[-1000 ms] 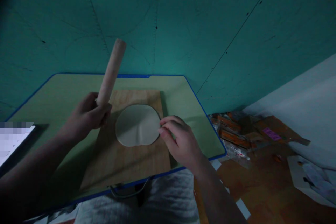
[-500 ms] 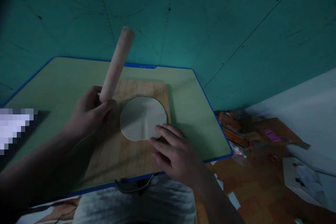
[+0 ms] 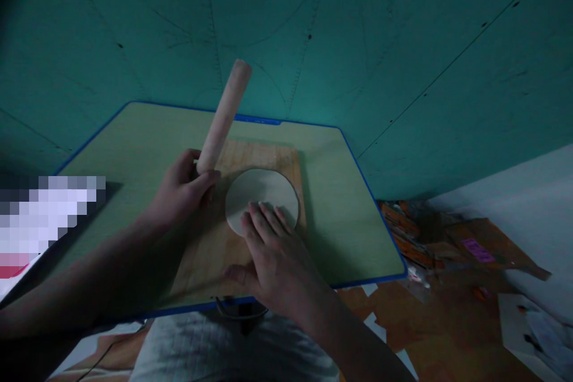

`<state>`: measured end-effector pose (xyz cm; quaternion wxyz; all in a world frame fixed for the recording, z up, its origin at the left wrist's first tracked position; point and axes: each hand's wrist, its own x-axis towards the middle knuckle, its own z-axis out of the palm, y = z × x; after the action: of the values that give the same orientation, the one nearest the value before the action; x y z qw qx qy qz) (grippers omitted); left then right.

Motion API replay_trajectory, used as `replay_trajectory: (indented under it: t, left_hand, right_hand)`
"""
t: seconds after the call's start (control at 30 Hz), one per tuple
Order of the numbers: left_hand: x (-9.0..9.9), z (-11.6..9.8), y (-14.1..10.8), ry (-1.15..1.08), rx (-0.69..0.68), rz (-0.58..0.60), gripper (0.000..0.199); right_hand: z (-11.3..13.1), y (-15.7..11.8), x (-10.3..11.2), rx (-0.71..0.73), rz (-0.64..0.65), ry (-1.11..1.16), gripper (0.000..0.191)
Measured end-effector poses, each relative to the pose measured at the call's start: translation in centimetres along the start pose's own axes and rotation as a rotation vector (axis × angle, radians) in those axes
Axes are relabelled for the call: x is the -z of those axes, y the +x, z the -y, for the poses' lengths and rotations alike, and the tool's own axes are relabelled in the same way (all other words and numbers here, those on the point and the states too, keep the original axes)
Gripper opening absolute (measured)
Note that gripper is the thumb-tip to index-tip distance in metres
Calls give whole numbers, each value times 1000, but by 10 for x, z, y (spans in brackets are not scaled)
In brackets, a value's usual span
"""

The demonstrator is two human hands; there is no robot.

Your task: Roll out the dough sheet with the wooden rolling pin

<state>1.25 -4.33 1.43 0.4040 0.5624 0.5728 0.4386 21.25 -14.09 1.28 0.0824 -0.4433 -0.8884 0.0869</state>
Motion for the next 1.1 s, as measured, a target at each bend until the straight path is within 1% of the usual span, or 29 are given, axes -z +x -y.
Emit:
replay_trajectory:
  t: [0.23,0.47,0.6,0.77,0.87,1.0,1.1]
  left_hand:
    - [0,-1,1,-65,31,26,28]
    - [-1,0,1,-77,12,25,26]
    - [0,-2,0,-74,14,24,26]
    - [0,-1,1,-64,12,2,25]
    - [0,1,3,-68,30,4,24]
    - [0,5,5,-43,-3,7,27]
    - [-1,6,5,-33,-21,3,27]
  right_hand:
    - [6,17,-1,40,-22,30,69]
    - [6,18,-3,45,1,1,78]
    - [5,17,-3,53,4,-17,77]
    - [2,9,-5,50,8,-27,69]
    - [4,0,-3,46,23,-33,68]
    - [8,-10,3,18,77,-26,69]
    - [2,-14,7,16,128,-3,68]
